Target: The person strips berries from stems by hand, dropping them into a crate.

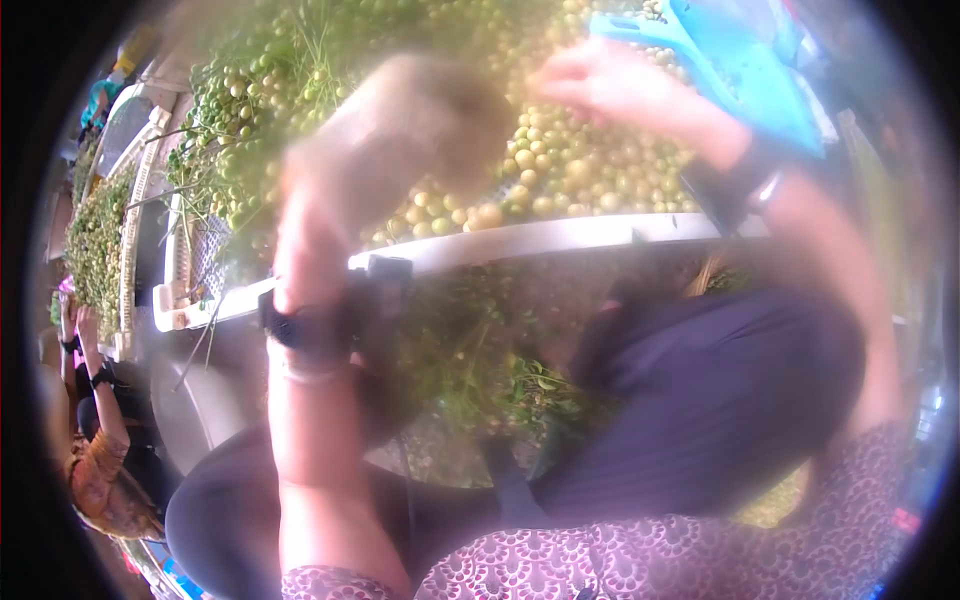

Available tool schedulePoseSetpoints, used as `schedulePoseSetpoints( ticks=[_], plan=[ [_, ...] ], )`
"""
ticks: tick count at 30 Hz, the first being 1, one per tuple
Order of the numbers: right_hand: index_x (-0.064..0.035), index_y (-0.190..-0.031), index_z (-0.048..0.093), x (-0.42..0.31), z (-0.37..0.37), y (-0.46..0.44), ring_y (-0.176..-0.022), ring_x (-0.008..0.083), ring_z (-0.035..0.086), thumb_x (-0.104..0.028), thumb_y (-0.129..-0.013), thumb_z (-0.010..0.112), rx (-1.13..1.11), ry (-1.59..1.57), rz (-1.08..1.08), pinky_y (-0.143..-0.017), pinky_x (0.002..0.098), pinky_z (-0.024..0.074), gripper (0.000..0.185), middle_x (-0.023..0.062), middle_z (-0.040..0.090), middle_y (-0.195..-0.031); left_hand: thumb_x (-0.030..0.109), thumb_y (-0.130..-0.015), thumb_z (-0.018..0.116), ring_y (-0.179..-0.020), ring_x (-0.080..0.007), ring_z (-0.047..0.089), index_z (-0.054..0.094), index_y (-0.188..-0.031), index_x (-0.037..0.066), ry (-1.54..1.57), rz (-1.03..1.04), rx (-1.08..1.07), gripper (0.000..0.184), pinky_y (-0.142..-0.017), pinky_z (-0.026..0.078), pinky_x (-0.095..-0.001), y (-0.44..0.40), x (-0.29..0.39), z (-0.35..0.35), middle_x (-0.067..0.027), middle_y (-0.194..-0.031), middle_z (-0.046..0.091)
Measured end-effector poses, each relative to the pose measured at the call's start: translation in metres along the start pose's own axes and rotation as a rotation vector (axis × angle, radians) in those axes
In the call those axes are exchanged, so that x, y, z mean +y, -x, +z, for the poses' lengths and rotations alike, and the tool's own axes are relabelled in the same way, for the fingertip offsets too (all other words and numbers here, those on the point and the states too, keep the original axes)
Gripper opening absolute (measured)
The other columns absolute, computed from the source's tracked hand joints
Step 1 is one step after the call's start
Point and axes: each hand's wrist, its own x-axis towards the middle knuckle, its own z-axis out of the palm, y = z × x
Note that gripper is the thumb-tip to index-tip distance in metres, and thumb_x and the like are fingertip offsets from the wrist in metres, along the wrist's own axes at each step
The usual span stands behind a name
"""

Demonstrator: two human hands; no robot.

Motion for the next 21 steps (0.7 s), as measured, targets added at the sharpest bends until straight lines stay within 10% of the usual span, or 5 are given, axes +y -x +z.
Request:
schedulePoseSetpoints(
  ticks=[4, 10, 17, 18, 21],
  plan=[
    [-0.0017, -0.085, 0.062, 0.079, 0.035, -0.026, -0.075, 0.0303, 0.059, -0.021, -0.082, 0.057, 0.303, 0.371, -0.545, -0.067, 0.0381, 0.0464, 0.020, 0.0154, 0.061, -0.077, 0.025, -0.088, 0.060, -0.083, -0.0140, 0.064, 0.065, -0.113, 0.011, -0.181, -0.385, -1.089, 0.029, -0.072, 0.052, -0.0252, -0.036, 0.059, -0.009, -0.0075, -0.102, 0.067],
    [-0.0031, -0.075, 0.058, 0.012, 0.010, 0.002, -0.070, 0.0318, 0.057, -0.018, -0.081, 0.056, 0.100, 0.460, -0.366, -0.059, 0.0419, 0.0445, 0.016, 0.0145, 0.058, -0.072, 0.024, -0.086, 0.061, -0.078, -0.0129, 0.061, 0.065, -0.108, 0.010, -0.339, -0.106, -0.391, 0.025, -0.068, 0.049, -0.0253, -0.006, 0.029, 0.009, -0.0064, -0.096, 0.065],
    [-0.0068, -0.111, 0.059, 0.082, -0.024, 0.018, -0.079, 0.0230, 0.063, -0.024, -0.089, 0.055, -0.056, -0.482, -0.173, -0.070, 0.0369, 0.0522, 0.028, 0.0140, 0.064, -0.091, 0.022, -0.085, 0.061, -0.073, -0.0117, 0.058, 0.066, -0.102, 0.008, -0.386, -0.058, -0.232, 0.022, -0.064, 0.045, -0.0254, -0.011, 0.009, 0.033, -0.0051, -0.088, 0.063],
    [-0.0082, -0.120, 0.052, 0.085, -0.043, 0.008, -0.081, 0.0311, 0.062, -0.037, -0.085, 0.059, -0.325, -1.083, -0.054, -0.070, 0.0398, 0.0529, 0.046, 0.0198, 0.061, -0.100, 0.022, -0.085, 0.061, -0.072, -0.0115, 0.057, 0.066, -0.101, 0.008, -0.383, -0.061, -0.217, 0.022, -0.064, 0.045, -0.0254, -0.011, 0.007, 0.032, -0.0049, -0.087, 0.063],
    [-0.0067, -0.109, 0.057, 0.056, -0.051, 0.023, -0.080, 0.0221, 0.061, -0.028, -0.085, 0.060, -0.216, -0.637, 0.063, -0.065, 0.0313, 0.0500, 0.032, 0.0132, 0.062, -0.095, 0.021, -0.084, 0.061, -0.070, -0.0110, 0.056, 0.066, -0.099, 0.007, -0.370, -0.071, -0.181, 0.020, -0.062, 0.043, -0.0254, -0.011, 0.004, 0.028, -0.0043, -0.084, 0.062]
  ],
)
